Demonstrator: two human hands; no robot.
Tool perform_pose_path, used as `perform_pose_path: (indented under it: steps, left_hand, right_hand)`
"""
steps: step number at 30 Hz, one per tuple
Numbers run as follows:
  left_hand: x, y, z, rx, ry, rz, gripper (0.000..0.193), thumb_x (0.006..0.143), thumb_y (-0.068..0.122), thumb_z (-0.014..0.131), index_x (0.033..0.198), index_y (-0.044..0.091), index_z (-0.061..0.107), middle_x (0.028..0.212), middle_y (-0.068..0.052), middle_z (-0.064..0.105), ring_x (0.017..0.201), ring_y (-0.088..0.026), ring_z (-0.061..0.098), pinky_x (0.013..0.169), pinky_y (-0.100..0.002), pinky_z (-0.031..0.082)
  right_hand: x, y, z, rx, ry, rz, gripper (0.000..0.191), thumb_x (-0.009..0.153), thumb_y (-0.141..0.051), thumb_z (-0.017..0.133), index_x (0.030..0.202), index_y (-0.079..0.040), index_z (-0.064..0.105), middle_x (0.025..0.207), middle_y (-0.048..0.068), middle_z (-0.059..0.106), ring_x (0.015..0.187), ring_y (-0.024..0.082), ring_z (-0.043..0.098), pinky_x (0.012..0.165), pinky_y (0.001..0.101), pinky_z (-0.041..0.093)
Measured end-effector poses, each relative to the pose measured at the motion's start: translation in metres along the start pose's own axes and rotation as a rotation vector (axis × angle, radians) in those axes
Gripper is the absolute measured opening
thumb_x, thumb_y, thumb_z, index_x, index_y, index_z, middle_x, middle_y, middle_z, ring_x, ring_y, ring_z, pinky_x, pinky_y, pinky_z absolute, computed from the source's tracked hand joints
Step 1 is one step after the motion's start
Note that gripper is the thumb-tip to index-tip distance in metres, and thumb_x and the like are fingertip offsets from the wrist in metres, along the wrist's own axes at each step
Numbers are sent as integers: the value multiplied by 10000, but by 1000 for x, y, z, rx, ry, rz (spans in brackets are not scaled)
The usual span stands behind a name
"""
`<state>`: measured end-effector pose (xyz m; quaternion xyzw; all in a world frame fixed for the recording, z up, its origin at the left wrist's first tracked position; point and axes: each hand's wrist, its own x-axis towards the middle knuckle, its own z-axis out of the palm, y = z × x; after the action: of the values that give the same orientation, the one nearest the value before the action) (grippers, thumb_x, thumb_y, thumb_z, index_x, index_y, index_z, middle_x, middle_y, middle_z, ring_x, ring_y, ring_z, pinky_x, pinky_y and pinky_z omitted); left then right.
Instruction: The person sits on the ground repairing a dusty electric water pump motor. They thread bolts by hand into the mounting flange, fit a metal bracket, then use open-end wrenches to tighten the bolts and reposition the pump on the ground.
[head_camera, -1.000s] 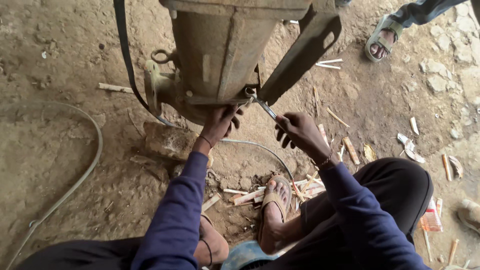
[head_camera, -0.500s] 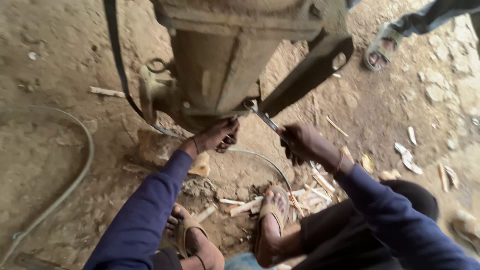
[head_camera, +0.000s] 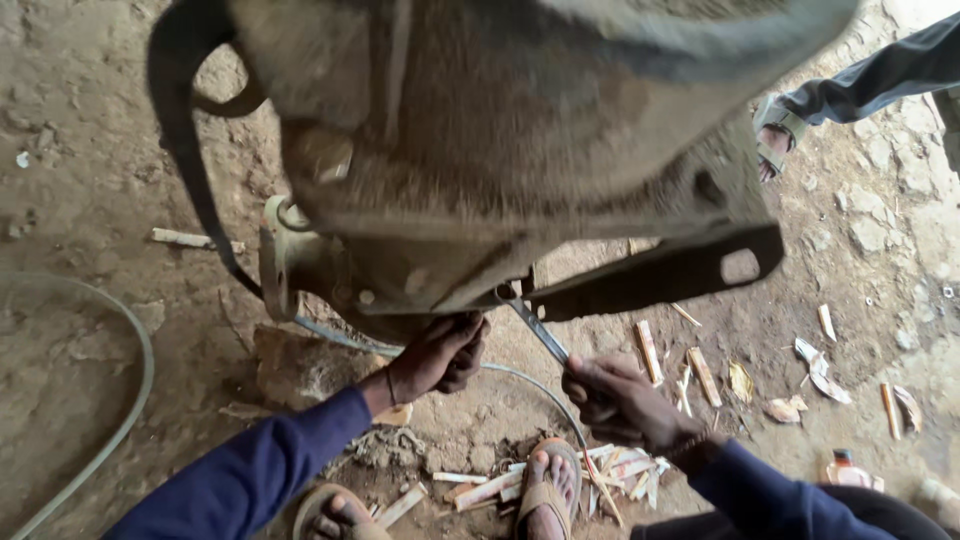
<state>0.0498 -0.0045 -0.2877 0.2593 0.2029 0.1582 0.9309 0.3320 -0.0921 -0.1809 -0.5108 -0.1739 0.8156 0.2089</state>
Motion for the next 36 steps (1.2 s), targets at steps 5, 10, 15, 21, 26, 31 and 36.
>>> perform_pose_path:
  steps: [5, 10, 15, 21, 26, 31, 36]
  left_hand:
    - [-1, -1, 3, -15, 79, -7, 347, 1054, 493, 508, 915, 177, 473, 599, 97, 240, 442, -46, 190, 398, -247, 150]
    - [1, -8, -3, 3, 205, -25, 274, 1037, 442, 531, 960, 179, 526, 629, 49, 342, 458, -75, 288, 419, -280, 222]
    - [-2, -12, -11, 8, 89, -28, 288, 1030, 458, 519, 927, 189, 531, 594, 60, 287, 431, -79, 276, 392, -261, 206]
    - [-5, 11, -26, 103, -146, -204, 432, 1115, 518, 491, 852, 179, 436, 640, 96, 237, 490, -53, 218, 425, -233, 203]
    - [0, 9, -18, 465, 159, -191, 411, 1054, 534, 485, 870, 168, 516, 631, 75, 384, 483, -70, 309, 423, -255, 268]
    - [11, -20, -17, 968, 558, 81, 554, 1090, 519, 501, 906, 30, 683, 696, -36, 688, 516, -116, 638, 472, -306, 497]
    - [23, -49, -22, 597, 415, -32, 244, 1006, 306, 533, 1054, 93, 641, 734, -84, 716, 538, -220, 673, 491, -400, 537]
  right_hand:
    - [-2, 9, 0, 33, 60, -15, 444, 1062, -439, 471, 789, -95, 538, 514, -62, 335, 331, 68, 245, 288, 259, 180]
    - [3, 26, 23, 170, 271, -18, 432, 1132, -381, 503, 844, -63, 547, 606, -13, 424, 471, 84, 375, 410, 251, 266]
    - [2, 30, 46, 125, 191, -10, 434, 1029, -468, 497, 762, -126, 523, 512, -49, 365, 337, 86, 281, 313, 261, 191]
    - [1, 33, 34, -330, 289, -142, 496, 1035, -503, 496, 725, -117, 471, 536, -52, 362, 388, 86, 309, 347, 276, 244]
    - [1, 44, 38, -433, 317, -273, 448, 1042, -455, 542, 746, -123, 499, 587, -58, 398, 441, 74, 347, 384, 271, 283]
    - [-6, 38, 55, -782, 421, -357, 450, 1019, -448, 524, 759, -83, 564, 600, -27, 466, 461, 91, 417, 399, 295, 350]
    - [-37, 59, 76, -797, 234, -639, 398, 1025, -433, 568, 847, -82, 629, 657, -52, 490, 575, 44, 445, 481, 253, 381]
